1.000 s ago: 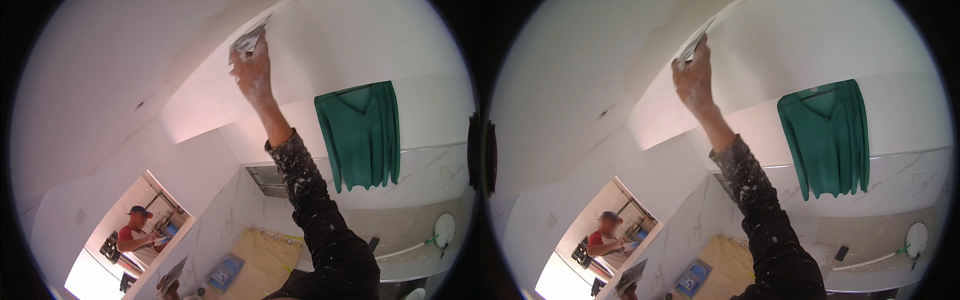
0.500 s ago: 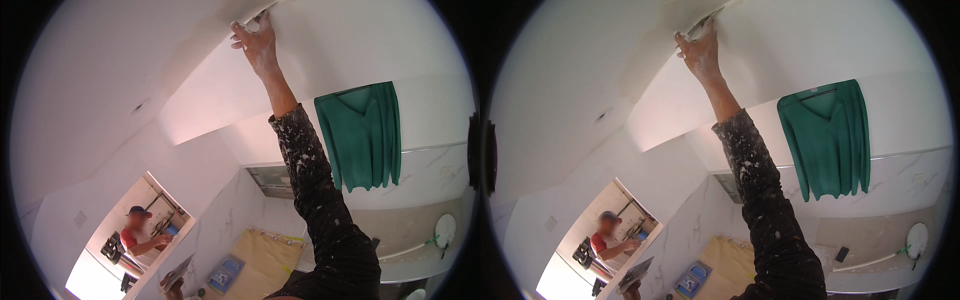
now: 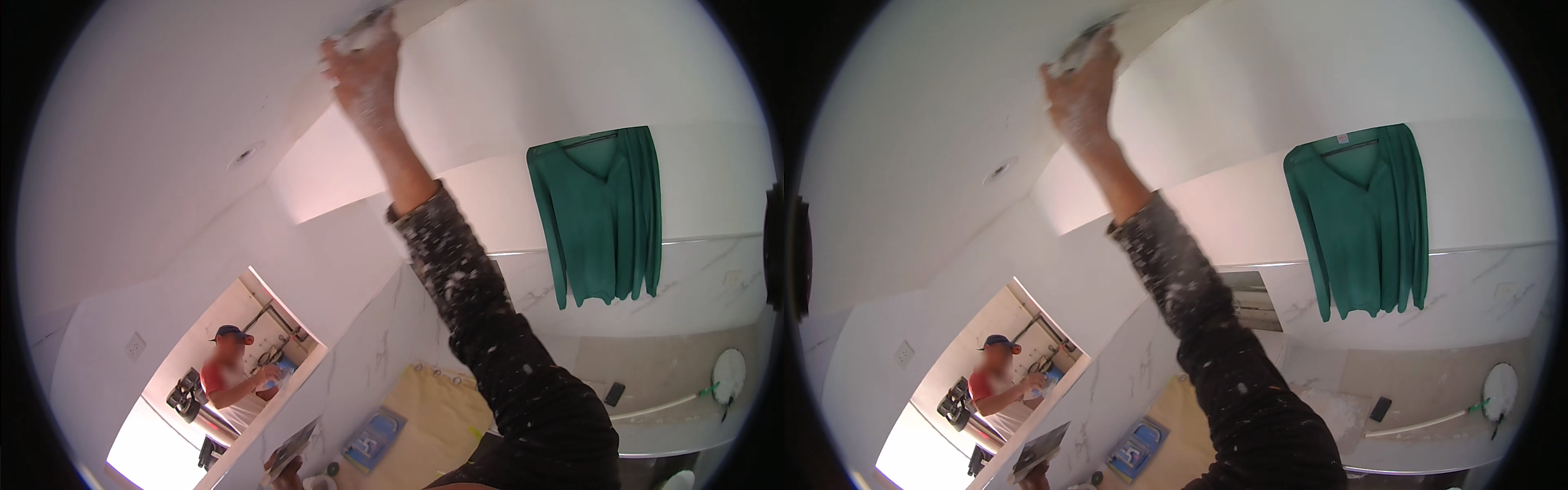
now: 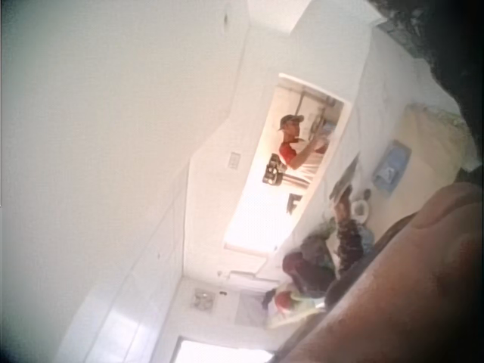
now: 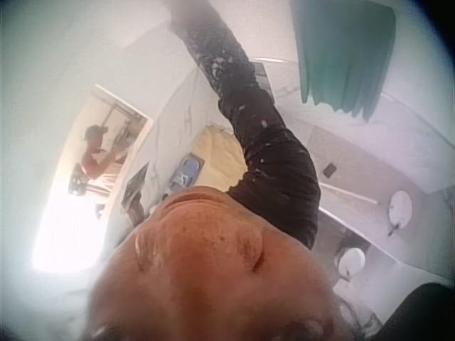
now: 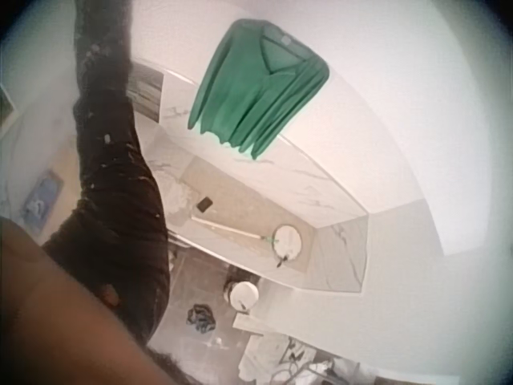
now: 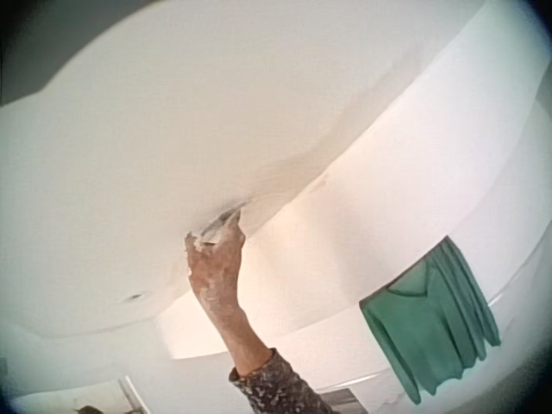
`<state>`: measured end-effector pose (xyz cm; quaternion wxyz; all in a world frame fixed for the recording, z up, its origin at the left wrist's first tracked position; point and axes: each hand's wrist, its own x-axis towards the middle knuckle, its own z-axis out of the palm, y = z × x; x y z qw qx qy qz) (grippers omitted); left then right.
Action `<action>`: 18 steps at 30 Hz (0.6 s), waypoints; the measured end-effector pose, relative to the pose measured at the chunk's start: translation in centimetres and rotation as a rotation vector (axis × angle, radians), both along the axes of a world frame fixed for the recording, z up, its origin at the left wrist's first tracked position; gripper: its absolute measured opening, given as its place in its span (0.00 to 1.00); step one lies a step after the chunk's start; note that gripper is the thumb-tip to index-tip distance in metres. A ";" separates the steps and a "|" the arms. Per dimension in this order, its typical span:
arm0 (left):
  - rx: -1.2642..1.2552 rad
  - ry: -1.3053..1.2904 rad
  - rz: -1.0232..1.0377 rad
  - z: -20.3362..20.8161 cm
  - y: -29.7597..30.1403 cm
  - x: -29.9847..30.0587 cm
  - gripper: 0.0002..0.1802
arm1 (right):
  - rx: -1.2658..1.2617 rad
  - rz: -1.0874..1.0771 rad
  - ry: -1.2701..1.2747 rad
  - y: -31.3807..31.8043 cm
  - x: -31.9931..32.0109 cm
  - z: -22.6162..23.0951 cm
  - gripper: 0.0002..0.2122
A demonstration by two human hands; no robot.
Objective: The person applies plaster to a ceiling using a trowel and hawk, smoothing the surface in repeated strokes. Another worker is visible in the background performing similar tasks.
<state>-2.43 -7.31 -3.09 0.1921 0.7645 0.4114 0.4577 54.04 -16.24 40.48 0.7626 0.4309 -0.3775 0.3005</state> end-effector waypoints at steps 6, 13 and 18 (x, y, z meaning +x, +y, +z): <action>-0.035 -0.053 -0.052 0.2 1.0 0.3 0.11 | -0.555 -1.589 0.160 1.5 -10.7 -4.2 0.38; -0.051 -0.071 -0.087 0.2 2.3 1.1 0.11 | -0.560 -1.713 0.201 -2.6 -5.7 -8.8 0.28; -0.065 -0.081 -0.100 0.4 2.9 2.1 0.11 | -0.528 -1.577 0.147 -6.5 4.0 -8.1 0.28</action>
